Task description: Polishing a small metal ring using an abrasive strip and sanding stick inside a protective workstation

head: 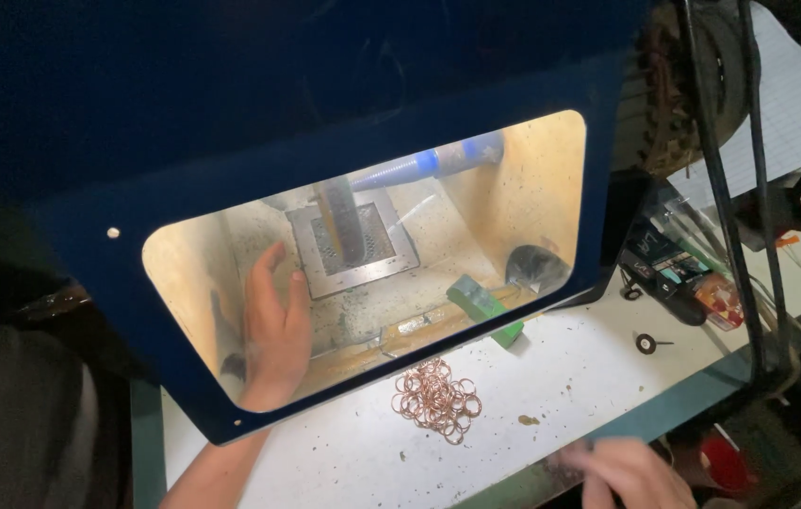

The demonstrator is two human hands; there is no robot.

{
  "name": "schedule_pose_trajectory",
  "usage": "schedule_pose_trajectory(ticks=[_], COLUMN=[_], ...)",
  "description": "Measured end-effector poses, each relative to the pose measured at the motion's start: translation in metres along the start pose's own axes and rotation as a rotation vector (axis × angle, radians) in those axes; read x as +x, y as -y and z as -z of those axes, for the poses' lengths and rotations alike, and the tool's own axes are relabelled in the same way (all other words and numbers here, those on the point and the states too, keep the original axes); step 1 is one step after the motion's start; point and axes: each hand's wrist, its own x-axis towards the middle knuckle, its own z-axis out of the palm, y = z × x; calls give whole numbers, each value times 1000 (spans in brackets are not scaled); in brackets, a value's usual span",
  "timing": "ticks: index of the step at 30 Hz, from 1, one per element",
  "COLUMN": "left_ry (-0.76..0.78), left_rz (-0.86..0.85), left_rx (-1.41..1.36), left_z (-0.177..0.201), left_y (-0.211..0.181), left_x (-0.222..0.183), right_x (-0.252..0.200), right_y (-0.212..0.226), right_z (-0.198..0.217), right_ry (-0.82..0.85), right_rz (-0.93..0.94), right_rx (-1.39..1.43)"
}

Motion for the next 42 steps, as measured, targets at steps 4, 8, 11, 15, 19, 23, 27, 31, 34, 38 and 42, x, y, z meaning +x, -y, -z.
schedule_pose_trajectory(ticks=[4, 8, 11, 15, 19, 23, 27, 31, 34, 38, 42], left_ry=[-29, -71, -95, -104, -141, -102, -64, -55, -26, -23, -24], left_rz=[-25, -101, -128, -144, -162, -54, -23, -6, 21, 116, 129], left_rx=[-2, 15, 3, -38, -22, -36, -60, -71, -83, -86, -94], left_z=[1, -2, -3, -1, -3, 2, 6, 9, 9, 5, 4], left_y=[3, 15, 22, 24, 25, 16, 10, 0, -5, 2, 2], left_x=[-6, -3, -3, -2, -2, -4, -1, 0, 3, 8, 9], right_x=[89, 112, 123, 141, 169, 188, 198, 199, 201, 207, 208], right_y=[19, 1, -5, 7, 57, 88, 99, 94, 94, 97, 95], right_z=[-46, -91, -103, -117, -117, -127, -124, -130, -133, -128, -127], right_ry=[29, 234, 240, 206, 587, 769, 711, 686, 668, 687, 712], right_rz=[164, 223, 341, 520, 263, 45, -44, -69, -64, -126, -159], right_rx=[-176, -396, -479, -351, 48, 174, 313, 336, 346, 369, 363])
